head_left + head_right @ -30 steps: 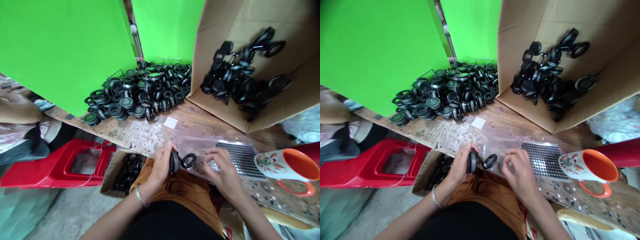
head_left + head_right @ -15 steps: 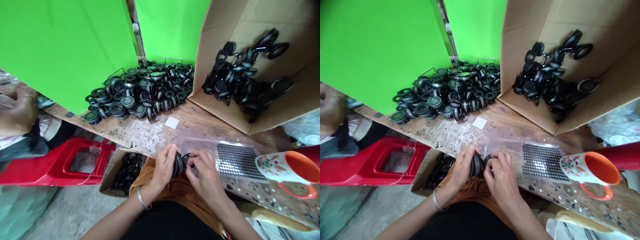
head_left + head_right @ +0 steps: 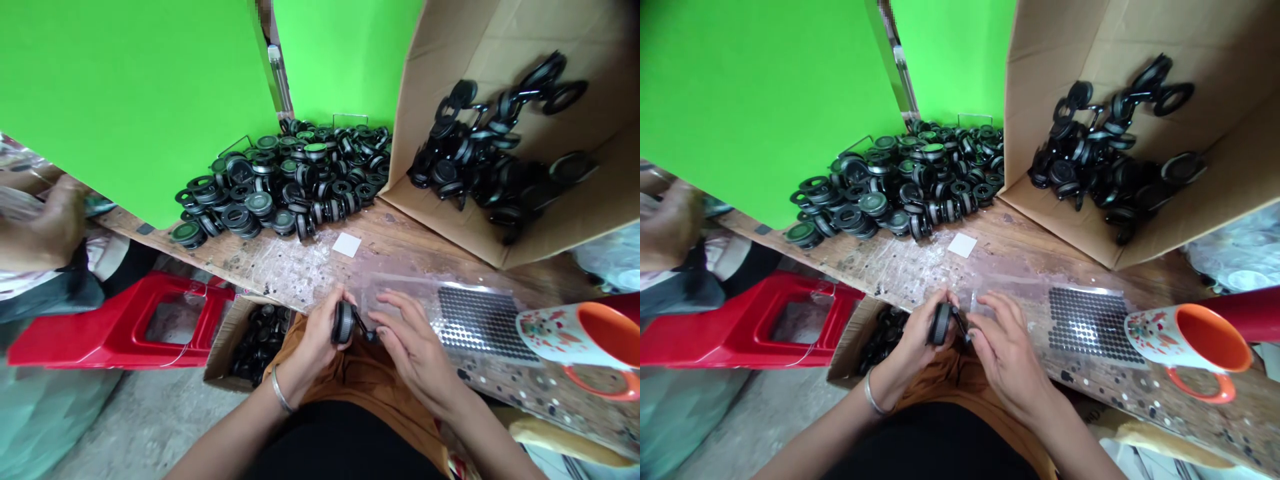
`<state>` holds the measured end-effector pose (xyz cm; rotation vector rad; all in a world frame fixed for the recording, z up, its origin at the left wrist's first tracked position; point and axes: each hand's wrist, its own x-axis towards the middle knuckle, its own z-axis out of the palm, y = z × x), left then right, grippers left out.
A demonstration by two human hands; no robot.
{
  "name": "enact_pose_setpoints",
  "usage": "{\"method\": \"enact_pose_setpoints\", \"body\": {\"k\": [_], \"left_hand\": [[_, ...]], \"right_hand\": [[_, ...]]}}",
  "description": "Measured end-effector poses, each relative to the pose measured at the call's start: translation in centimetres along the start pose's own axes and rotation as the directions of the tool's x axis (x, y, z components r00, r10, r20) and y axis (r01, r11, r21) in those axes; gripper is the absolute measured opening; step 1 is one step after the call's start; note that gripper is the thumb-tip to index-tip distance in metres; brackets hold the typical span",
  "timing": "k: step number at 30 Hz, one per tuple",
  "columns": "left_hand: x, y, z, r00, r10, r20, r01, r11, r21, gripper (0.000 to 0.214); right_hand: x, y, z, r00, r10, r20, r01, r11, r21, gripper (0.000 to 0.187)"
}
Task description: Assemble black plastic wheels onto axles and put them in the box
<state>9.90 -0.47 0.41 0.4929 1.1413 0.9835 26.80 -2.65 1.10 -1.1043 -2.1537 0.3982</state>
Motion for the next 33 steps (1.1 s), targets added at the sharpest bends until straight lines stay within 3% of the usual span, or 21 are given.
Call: {"method": "enact_pose_setpoints", "body": {"k": [6, 10, 12, 14, 16, 19, 21, 23, 24, 26, 28, 29, 30, 33], "left_hand": [[-0.4, -0.2, 0.8, 0.992, -0.111, -0.061, 0.104, 0.989, -0.105, 0.038], [-0.2, -0.3, 0.5, 0.994, -0.108, -0.019, 0.106, 0.991, -0.079, 0.037], [0.1, -0.1, 0.4, 0.997, -0.071, -0.005, 0.070, 0.995, -0.067, 0.036], [0.3, 0.1, 0.4, 0.999, -0.046, 0.001, 0.046, 0.997, -0.068, 0.035], [0.5, 0.3, 0.6, 0.998, -0.057, 0.031, 0.059, 0.995, -0.075, 0.037], [0.2, 0.1, 1.0, 0.982, -0.129, 0.137, 0.134, 0.991, -0.028, 0.046], [-0.3, -0.1, 1.2, 0.976, -0.104, 0.192, 0.090, 0.993, 0.076, 0.052], [-0.9, 0.0, 1.3, 0.965, 0.060, 0.254, -0.119, 0.968, 0.220, 0.055], [-1.1, 0.1, 1.2, 0.936, 0.162, 0.314, -0.255, 0.925, 0.281, 0.055], [-1.3, 0.4, 1.1, 0.823, 0.297, 0.484, -0.485, 0.811, 0.326, 0.056], [-1.2, 0.4, 1.0, 0.720, 0.309, 0.621, -0.591, 0.742, 0.316, 0.051], [-1.2, 0.3, 1.0, 0.699, 0.293, 0.652, -0.603, 0.732, 0.317, 0.048], [-1.1, 0.0, 1.0, 0.704, 0.274, 0.655, -0.592, 0.736, 0.329, 0.045], [-1.0, -0.9, 1.2, 0.827, 0.233, 0.513, -0.458, 0.807, 0.373, 0.048]], "right_hand": [[1.1, 0.2, -0.2, 0.984, -0.109, 0.141, 0.135, 0.972, -0.192, 0.041], [1.0, 0.4, -0.9, 0.953, -0.181, 0.242, 0.234, 0.949, -0.211, 0.040], [0.6, 1.0, -1.3, 0.961, -0.144, 0.237, 0.179, 0.975, -0.135, 0.034], [0.1, 1.7, -1.5, 0.984, -0.041, 0.173, 0.037, 0.999, 0.029, 0.027], [-0.5, 2.3, -1.1, 0.991, 0.089, 0.104, -0.111, 0.968, 0.225, 0.023], [-1.1, 2.6, 0.0, 0.971, 0.237, 0.015, -0.221, 0.882, 0.417, 0.032], [-1.2, 2.5, 0.8, 0.922, 0.383, -0.053, -0.306, 0.807, 0.505, 0.040], [-1.0, 2.3, 1.3, 0.821, 0.568, -0.054, -0.425, 0.672, 0.607, 0.045], [-0.9, 2.1, 1.4, 0.759, 0.650, -0.029, -0.479, 0.587, 0.653, 0.047], [-0.5, 1.9, 1.3, 0.652, 0.757, 0.045, -0.558, 0.438, 0.705, 0.051], [-0.4, 2.1, 0.6, 0.603, 0.786, 0.134, -0.631, 0.368, 0.683, 0.053], [-0.5, 2.4, 0.1, 0.613, 0.773, 0.164, -0.662, 0.390, 0.640, 0.052], [-0.7, 2.9, -0.6, 0.648, 0.742, 0.171, -0.677, 0.458, 0.576, 0.050], [-1.9, 5.6, -2.9, 0.800, 0.600, 0.005, -0.583, 0.776, 0.240, 0.031]]}}
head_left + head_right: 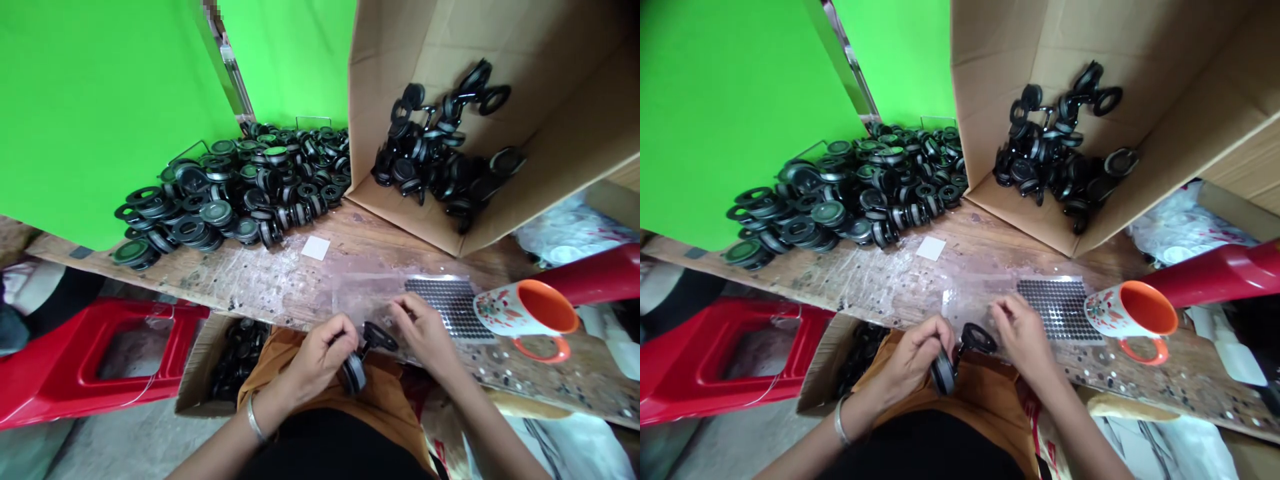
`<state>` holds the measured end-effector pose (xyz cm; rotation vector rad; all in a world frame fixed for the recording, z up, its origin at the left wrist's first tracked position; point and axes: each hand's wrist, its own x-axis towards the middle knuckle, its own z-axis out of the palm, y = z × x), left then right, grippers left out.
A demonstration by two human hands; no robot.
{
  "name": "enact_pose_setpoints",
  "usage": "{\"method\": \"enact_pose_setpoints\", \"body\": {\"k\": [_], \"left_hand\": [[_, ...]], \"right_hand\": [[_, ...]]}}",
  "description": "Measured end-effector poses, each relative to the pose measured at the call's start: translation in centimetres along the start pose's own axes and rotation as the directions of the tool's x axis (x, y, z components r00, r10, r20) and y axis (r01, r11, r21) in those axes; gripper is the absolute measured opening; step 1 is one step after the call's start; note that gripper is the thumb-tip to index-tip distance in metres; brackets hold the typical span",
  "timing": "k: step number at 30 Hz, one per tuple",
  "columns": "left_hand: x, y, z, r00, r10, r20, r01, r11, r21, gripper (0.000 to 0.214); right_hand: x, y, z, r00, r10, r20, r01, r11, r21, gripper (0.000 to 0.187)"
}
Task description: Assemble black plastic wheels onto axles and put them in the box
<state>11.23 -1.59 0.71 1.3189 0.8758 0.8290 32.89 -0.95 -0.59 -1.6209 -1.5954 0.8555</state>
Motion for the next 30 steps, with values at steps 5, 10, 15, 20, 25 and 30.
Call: {"method": "enact_pose_setpoints", "body": {"k": [5, 10, 15, 20, 25, 30], "left_hand": [[0.4, -0.2, -0.1, 0.908, -0.342, -0.242, 0.243, 0.900, -0.362, 0.059], [1.0, 0.4, -1.0, 0.878, -0.402, -0.260, 0.226, 0.826, -0.516, 0.061], [1.2, 0.8, -1.2, 0.891, -0.392, -0.230, 0.195, 0.786, -0.586, 0.063], [1.6, 0.1, -1.3, 0.862, -0.434, -0.262, 0.170, 0.735, -0.656, 0.058], [1.4, 0.0, -1.5, 0.832, -0.456, -0.316, 0.109, 0.692, -0.713, 0.050], [1.3, 0.4, -1.5, 0.809, -0.456, -0.370, 0.020, 0.651, -0.759, 0.045]], "right_hand": [[0.9, 4.8, -3.3, 0.994, -0.098, -0.050, 0.067, 0.899, -0.432, 0.018], [0.9, 6.4, -2.7, 0.996, -0.092, -0.022, 0.069, 0.866, -0.495, 0.016], [1.4, 5.9, -2.4, 0.997, -0.076, 0.000, 0.064, 0.836, -0.545, 0.014], [1.8, 5.0, -2.4, 0.997, -0.047, 0.059, 0.074, 0.728, -0.681, 0.010], [1.2, 4.4, -1.9, 0.992, -0.129, 0.013, 0.096, 0.661, -0.744, 0.012], [-1.3, -0.1, 0.1, 0.963, -0.271, -0.004, 0.254, 0.905, -0.341, 0.010]]}}
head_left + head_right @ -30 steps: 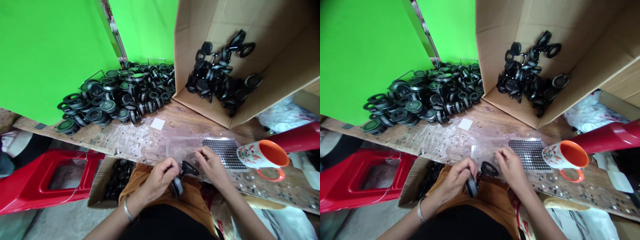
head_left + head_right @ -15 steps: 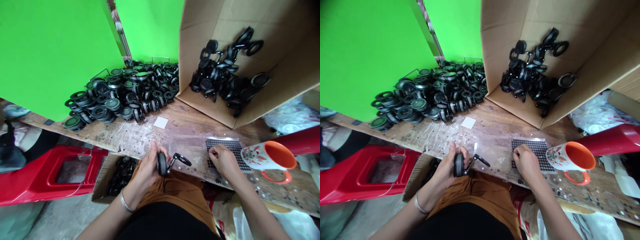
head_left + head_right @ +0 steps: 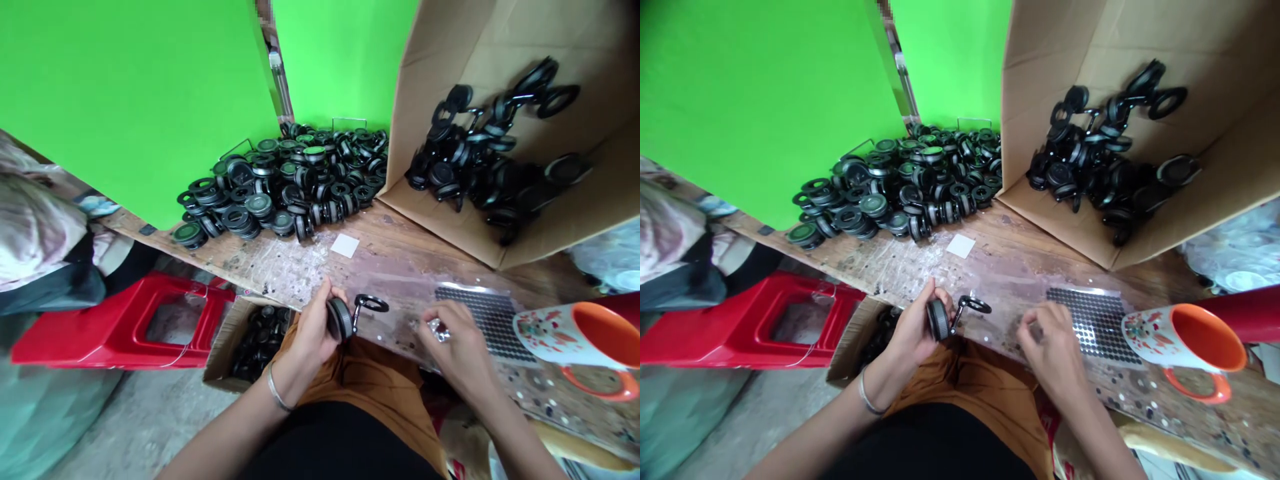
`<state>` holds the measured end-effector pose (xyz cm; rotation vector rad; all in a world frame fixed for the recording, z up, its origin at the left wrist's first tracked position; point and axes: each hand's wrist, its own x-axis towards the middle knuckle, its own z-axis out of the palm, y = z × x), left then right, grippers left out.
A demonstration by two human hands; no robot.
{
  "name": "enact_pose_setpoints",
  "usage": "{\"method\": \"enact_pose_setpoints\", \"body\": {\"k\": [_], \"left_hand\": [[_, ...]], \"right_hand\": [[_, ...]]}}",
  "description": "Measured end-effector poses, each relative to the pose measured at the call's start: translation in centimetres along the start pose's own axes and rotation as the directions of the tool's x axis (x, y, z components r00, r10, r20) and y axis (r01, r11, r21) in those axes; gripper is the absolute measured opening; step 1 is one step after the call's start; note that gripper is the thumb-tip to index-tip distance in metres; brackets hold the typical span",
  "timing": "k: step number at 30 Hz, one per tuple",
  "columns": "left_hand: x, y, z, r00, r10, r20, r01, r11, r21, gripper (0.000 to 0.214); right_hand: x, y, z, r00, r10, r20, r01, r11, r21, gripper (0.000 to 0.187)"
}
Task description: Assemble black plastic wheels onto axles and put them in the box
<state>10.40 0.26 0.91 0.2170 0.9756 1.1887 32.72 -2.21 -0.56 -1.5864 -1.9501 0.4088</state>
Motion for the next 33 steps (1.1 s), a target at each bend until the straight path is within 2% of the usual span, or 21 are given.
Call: {"method": "enact_pose_setpoints", "body": {"k": [3, 5, 7, 12, 17, 22, 27, 29, 33], "left_hand": [[-0.1, -0.2, 0.2, 0.998, 0.062, -0.029, -0.061, 0.998, 0.035, 0.047], [-0.2, -0.4, 0.3, 0.994, 0.102, -0.034, -0.099, 0.991, 0.094, 0.049], [-0.4, -0.5, 0.5, 0.991, 0.133, -0.021, -0.129, 0.980, 0.151, 0.052], [-0.8, -0.8, 0.3, 0.988, 0.154, -0.010, -0.149, 0.969, 0.198, 0.055], [-0.5, -1.1, 0.0, 0.986, 0.156, -0.061, -0.145, 0.977, 0.159, 0.051], [-0.1, -1.2, 0.1, 0.988, 0.115, -0.100, -0.115, 0.993, 0.012, 0.044], [0.2, -1.1, -0.2, 0.991, 0.084, -0.105, -0.085, 0.996, -0.010, 0.042], [0.4, -1.0, -0.3, 0.995, 0.057, -0.087, -0.056, 0.998, 0.017, 0.041], [0.4, -1.2, -0.1, 1.000, 0.004, 0.000, -0.004, 0.994, 0.108, 0.044]], "right_hand": [[-0.6, -4.5, 1.0, 0.986, 0.062, 0.157, -0.115, 0.927, 0.356, 0.009], [-0.8, -6.6, 2.0, 0.977, 0.076, 0.201, -0.161, 0.881, 0.445, 0.008], [-0.8, -7.6, 3.0, 0.981, 0.058, 0.186, -0.139, 0.877, 0.461, 0.007], [-0.2, -7.8, 4.0, 0.992, -0.078, 0.101, 0.036, 0.930, 0.365, 0.009], [-0.3, -8.0, 3.6, 0.965, -0.254, 0.062, 0.235, 0.947, 0.219, 0.015], [-0.5, -7.2, 3.3, 0.886, -0.464, 0.014, 0.455, 0.875, 0.167, 0.025], [-0.6, -5.6, 3.1, 0.768, -0.630, 0.117, 0.625, 0.777, 0.079, 0.033], [-1.1, -5.6, 2.9, 0.770, -0.614, 0.174, 0.621, 0.783, 0.012, 0.039], [-2.5, -5.9, 2.3, 0.837, -0.499, 0.224, 0.515, 0.857, -0.017, 0.046]]}}
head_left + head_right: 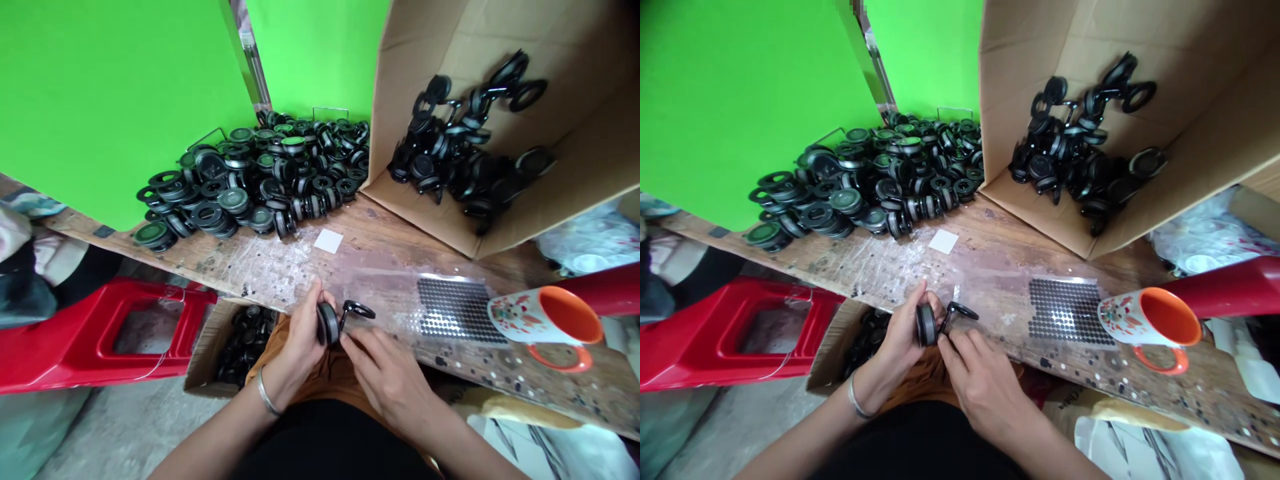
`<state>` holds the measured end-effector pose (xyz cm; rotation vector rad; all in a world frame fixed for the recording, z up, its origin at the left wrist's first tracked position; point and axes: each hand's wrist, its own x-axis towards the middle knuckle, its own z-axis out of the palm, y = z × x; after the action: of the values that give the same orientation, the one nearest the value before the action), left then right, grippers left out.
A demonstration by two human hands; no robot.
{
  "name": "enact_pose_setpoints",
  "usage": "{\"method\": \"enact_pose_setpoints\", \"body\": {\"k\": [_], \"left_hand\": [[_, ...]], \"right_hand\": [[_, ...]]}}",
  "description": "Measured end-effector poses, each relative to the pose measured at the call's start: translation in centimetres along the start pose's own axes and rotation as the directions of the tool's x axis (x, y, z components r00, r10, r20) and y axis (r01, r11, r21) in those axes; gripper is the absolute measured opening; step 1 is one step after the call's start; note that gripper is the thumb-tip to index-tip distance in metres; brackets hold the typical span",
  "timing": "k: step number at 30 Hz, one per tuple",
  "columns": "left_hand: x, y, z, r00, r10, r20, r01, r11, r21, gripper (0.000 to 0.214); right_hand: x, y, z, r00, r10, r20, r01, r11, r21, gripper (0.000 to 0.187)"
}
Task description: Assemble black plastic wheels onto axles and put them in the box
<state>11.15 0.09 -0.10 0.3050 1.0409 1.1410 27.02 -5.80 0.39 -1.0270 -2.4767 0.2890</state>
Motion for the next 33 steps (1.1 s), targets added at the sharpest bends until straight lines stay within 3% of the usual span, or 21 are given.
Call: {"method": "enact_pose_setpoints", "body": {"k": [3, 5, 8, 12, 20, 25, 29, 33], "left_hand": [[-0.1, -0.2, 0.4, 1.000, -0.016, 0.023, 0.017, 1.000, -0.019, 0.047], [0.0, -0.1, 0.6, 1.000, -0.019, 0.022, 0.019, 0.999, -0.041, 0.046], [0.3, 0.3, 0.7, 1.000, -0.005, 0.001, 0.005, 0.997, -0.072, 0.044], [0.4, 0.6, 0.8, 1.000, 0.005, -0.004, -0.006, 0.996, -0.086, 0.043], [0.3, 0.1, 0.9, 0.999, 0.025, -0.019, -0.027, 0.992, -0.121, 0.044], [0.1, 0.2, 0.6, 0.999, 0.026, -0.029, -0.030, 0.991, -0.133, 0.041], [-0.1, 0.0, 0.3, 1.000, -0.024, -0.008, 0.024, 0.997, -0.071, 0.043], [-0.4, -0.8, 0.5, 1.000, -0.009, -0.021, 0.009, 1.000, 0.020, 0.044]], "right_hand": [[-1.3, 1.1, -0.8, 0.985, 0.116, -0.124, -0.098, 0.985, 0.142, 0.033], [-2.6, 3.2, -1.3, 0.945, 0.269, -0.188, -0.235, 0.954, 0.185, 0.016], [-4.7, 6.9, -1.9, 0.860, 0.492, -0.137, -0.485, 0.871, 0.085, 0.010], [-6.1, 9.8, -1.6, 0.807, 0.584, -0.081, -0.588, 0.809, -0.022, 0.014], [-5.3, 10.8, -0.6, 0.828, 0.561, -0.013, -0.556, 0.817, -0.153, 0.013], [-5.1, 9.9, -1.0, 0.858, 0.510, -0.063, -0.513, 0.843, -0.160, 0.012], [-2.8, 6.9, -2.5, 0.932, 0.317, -0.174, -0.315, 0.948, 0.040, 0.005], [0.7, 4.4, -3.1, 0.950, 0.168, -0.263, -0.138, 0.982, 0.131, 0.009]]}}
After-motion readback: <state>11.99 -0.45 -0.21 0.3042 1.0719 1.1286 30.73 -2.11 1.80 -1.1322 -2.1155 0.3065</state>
